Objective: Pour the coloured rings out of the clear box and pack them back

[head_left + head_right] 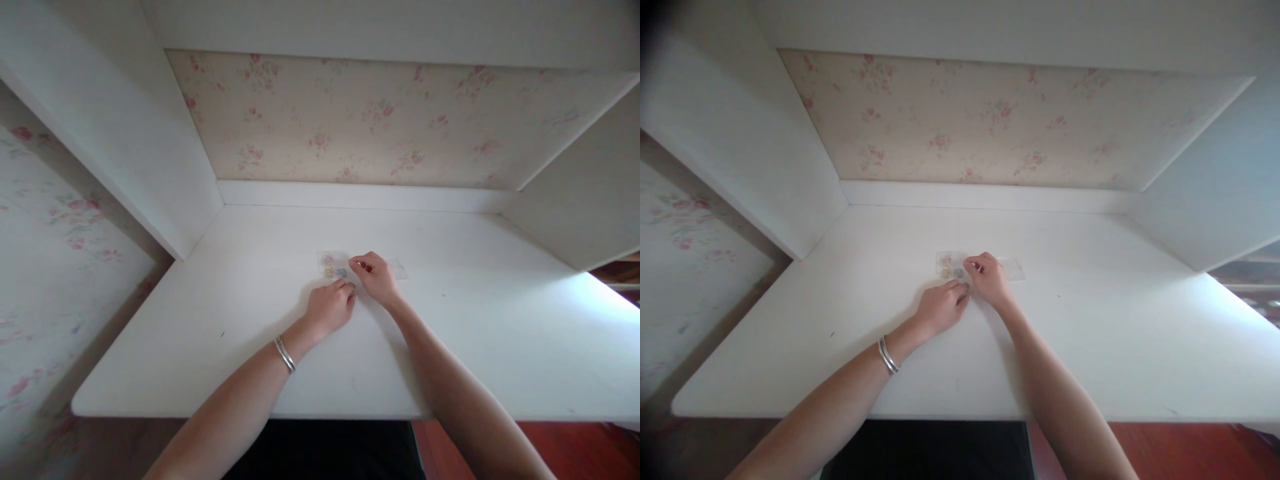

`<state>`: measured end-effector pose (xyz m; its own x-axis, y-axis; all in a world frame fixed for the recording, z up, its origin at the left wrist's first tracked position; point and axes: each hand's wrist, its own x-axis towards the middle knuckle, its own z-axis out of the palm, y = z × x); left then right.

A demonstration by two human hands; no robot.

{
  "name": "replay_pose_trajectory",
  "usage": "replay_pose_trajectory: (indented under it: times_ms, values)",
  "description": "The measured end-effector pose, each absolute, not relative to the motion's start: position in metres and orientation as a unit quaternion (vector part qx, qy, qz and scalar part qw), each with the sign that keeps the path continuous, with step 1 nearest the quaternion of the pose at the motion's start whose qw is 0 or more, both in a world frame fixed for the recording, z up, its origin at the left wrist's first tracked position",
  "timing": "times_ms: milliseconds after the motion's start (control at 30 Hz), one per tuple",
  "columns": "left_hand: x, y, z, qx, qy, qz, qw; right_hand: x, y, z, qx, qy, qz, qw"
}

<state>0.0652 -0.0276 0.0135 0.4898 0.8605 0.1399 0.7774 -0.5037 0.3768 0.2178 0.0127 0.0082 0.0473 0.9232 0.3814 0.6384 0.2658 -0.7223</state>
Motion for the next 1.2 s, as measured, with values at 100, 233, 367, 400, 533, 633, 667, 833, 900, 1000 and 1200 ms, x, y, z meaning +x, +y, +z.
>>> replay_pose_trajectory:
  times_ms: [100, 233, 367, 400, 533, 633, 667, 833, 900, 1000, 1200]
  values:
    - [0.066, -0.029, 0.013, 0.854, 0.484, 0.134, 0.135, 0.208, 0.023, 0.010, -0.575, -0.691, 0.130, 0.418]
    - [0.064, -0.028, 0.013, 0.854, 0.482, 0.137, 0.141, 0.204, 0.037, 0.011, -0.570, -0.701, 0.107, 0.415]
    - [0.062, -0.027, 0.013, 0.853, 0.482, 0.140, 0.143, 0.212, 0.039, 0.008, -0.590, -0.681, 0.108, 0.421]
    - [0.062, -0.027, 0.013, 0.852, 0.484, 0.141, 0.144, 0.215, 0.038, 0.007, -0.594, -0.676, 0.110, 0.421]
    - [0.063, -0.028, 0.012, 0.847, 0.493, 0.136, 0.145, 0.224, 0.029, 0.008, -0.584, -0.701, 0.144, 0.383]
    - [0.064, -0.028, 0.012, 0.849, 0.495, 0.123, 0.140, 0.227, 0.025, 0.018, -0.547, -0.757, 0.158, 0.319]
    - [0.064, -0.028, 0.012, 0.851, 0.493, 0.118, 0.138, 0.227, 0.026, 0.022, -0.538, -0.774, 0.154, 0.297]
    - [0.064, -0.029, 0.011, 0.856, 0.490, 0.107, 0.122, 0.230, 0.035, 0.041, -0.524, -0.831, 0.092, 0.159]
    - [0.064, -0.029, 0.011, 0.856, 0.492, 0.109, 0.118, 0.229, 0.038, 0.045, -0.518, -0.847, 0.063, 0.103]
    - [0.065, -0.030, 0.010, 0.852, 0.498, 0.108, 0.120, 0.227, 0.039, 0.050, -0.508, -0.859, 0.035, 0.052]
    - [0.064, -0.029, 0.010, 0.852, 0.497, 0.115, 0.121, 0.219, 0.040, 0.053, -0.486, -0.874, 0.003, 0.019]
